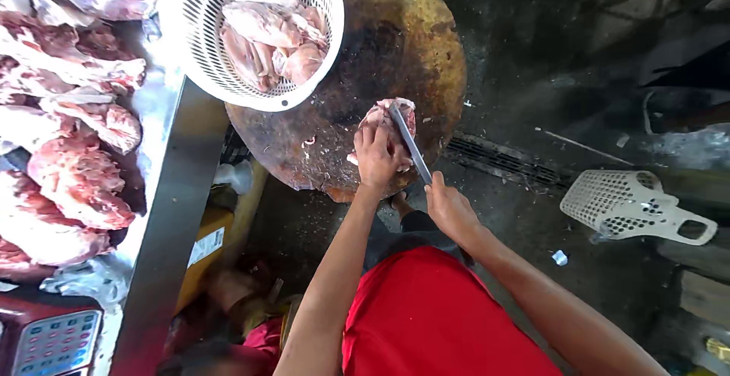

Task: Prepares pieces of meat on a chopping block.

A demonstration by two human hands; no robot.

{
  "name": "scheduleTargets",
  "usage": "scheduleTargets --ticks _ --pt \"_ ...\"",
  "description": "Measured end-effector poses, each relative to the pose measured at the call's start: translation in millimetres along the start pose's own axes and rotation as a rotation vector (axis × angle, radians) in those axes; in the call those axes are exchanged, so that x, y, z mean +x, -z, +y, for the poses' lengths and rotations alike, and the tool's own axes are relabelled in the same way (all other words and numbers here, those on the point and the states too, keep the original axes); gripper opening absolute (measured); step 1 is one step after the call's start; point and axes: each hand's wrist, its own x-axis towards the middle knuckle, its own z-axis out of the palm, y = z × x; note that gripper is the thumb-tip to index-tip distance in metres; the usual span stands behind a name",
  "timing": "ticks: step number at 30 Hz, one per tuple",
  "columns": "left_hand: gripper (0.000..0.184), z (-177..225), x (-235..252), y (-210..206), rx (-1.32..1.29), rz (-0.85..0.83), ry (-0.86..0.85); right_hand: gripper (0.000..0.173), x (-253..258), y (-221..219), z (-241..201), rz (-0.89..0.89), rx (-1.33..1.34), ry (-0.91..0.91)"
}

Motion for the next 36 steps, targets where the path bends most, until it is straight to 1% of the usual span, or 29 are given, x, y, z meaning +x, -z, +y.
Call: scheduleTargets --ticks 2,5,8,10,12,15,18,21,22,24,25,27,29,32,34,36 --pt "0.031 -0.4 -5.3 1.4 0.006 -0.018 0.012 0.043 11.0 -2.5 18.2 -0.004 0.049 0.04" --pt "0.032 -7.7 -2.8 -10.1 -0.019 0.016 0.034 0.046 31.9 -4.7 47.6 0.024 0.141 0.104" --pt "0.027 -12.5 1.6 -15.6 -0.082 0.144 0.024 0.046 39.2 -13.7 68.9 -0.007 0.231 0.149" --pt "0.024 -18.7 1.7 -18.5 -0.133 0.193 0.003 0.049 36.6 -19.5 88.8 -0.054 0.28 0.152" --pt "0.022 -22.0 0.4 -13.0 -0.229 0.153 0.018 0.052 28.3 -19.1 112.5 -0.115 0.308 0.147" --pt "0.021 -22.2 4.4 7.9 -0.406 0.041 0.106 0.05 16.6 -7.8 141.9 -0.179 0.288 0.18" --pt "0.028 -19.3 14.5 23.5 -0.421 -0.049 0.199 0.045 3.5 -5.9 141.0 -0.099 0.197 0.221" --pt "0.04 -12.7 17.5 30.2 -0.295 -0.139 0.19 0.044 -2.4 -17.8 120.2 -0.028 0.155 0.202" --pt "0.041 -10.5 16.3 29.4 -0.236 -0.142 0.174 0.044 -3.0 -22.2 113.7 -0.003 0.149 0.191" --pt "0.038 -8.2 14.1 26.9 -0.108 -0.098 0.148 0.043 -3.6 -31.7 106.4 0.056 0.173 0.18" --pt "0.038 -7.0 13.4 27.1 -0.065 -0.078 0.141 0.043 -4.3 -36.3 106.2 0.089 0.198 0.186" --pt "0.035 -2.5 6.0 32.0 -0.025 -0.102 0.143 0.042 -9.5 -42.3 111.8 0.137 0.234 0.201" --pt "0.032 -3.0 2.4 34.5 -0.038 -0.124 0.135 0.041 -19.0 -43.6 123.1 0.182 0.234 0.219" --pt "0.031 -6.4 3.7 38.1 -0.117 -0.152 0.158 0.042 -32.3 -45.1 141.5 0.357 0.272 0.28" --pt "0.03 -12.0 -1.7 39.6 -0.177 -0.134 0.148 0.044 -38.8 -39.1 137.8 0.452 0.312 0.304" --pt "0.03 -22.5 -2.0 34.0 -0.25 -0.1 0.13 0.044 -37.1 -26.9 122.4 0.464 0.33 0.338"
